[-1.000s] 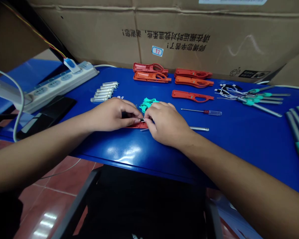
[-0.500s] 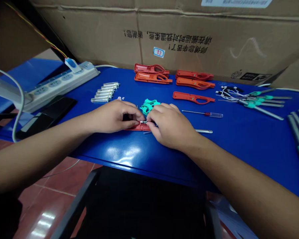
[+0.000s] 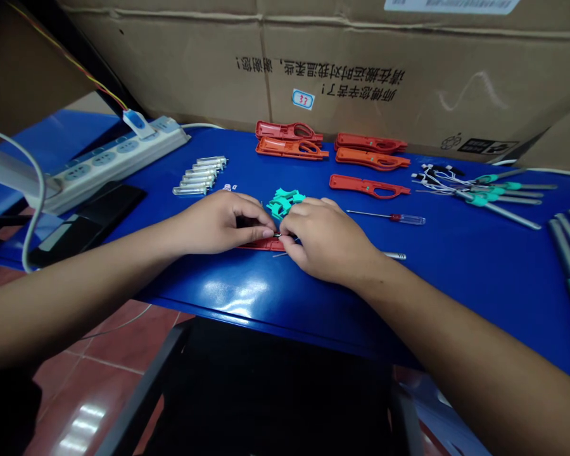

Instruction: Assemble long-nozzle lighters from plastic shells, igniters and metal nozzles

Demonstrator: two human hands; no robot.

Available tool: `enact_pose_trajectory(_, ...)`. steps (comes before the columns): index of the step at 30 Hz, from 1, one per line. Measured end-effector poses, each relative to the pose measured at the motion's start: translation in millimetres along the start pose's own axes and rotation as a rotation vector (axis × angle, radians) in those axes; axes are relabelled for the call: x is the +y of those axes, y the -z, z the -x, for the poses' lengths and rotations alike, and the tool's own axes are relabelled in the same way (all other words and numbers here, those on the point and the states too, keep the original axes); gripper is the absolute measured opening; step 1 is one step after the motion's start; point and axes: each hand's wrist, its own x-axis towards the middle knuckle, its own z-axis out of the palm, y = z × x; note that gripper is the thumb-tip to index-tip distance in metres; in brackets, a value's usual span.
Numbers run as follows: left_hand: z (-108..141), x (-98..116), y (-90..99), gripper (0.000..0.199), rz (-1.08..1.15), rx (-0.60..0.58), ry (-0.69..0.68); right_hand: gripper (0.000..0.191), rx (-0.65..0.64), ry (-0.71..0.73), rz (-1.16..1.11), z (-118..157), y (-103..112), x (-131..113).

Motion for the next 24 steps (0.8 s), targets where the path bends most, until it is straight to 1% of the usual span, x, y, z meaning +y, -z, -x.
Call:
enact_pose_trajectory(4,-1,3,-3.5,0.013,0.043,0.027,0.099,0.014,0.052,-0.025,-0.118,2,5,8)
enact_pose_trajectory(6,-1,3,-4.1,0.013,0.092,0.021,0.133,0.018,0.082,-0.057,-0.159,3,9,14)
enact_pose_trajectory(9,-3,3,-4.2,0.012,0.182,0.010,0.191,0.025,0.077,-0.057,-0.212,4,11,20)
enact_pose_trajectory(12,-5,2,-4.2,0.011,0.247,0.014,0.249,0.020,0.075,-0.112,-0.277,3,8,21)
enact_pose_trajectory(15,-8,2,-4.1,0.010,0.272,0.011,0.269,0.015,0.065,-0.165,-0.295,0,6,20)
enact_pose_trajectory(21,-10,4,-4.4,0.012,0.306,0.001,0.291,0.010,-0.001,-0.159,-0.323,-2,8,20)
enact_pose_trajectory(24,-10,5,-5.1,0.014,0.318,-0.007,0.290,0.008,-0.013,-0.164,-0.343,-4,6,19)
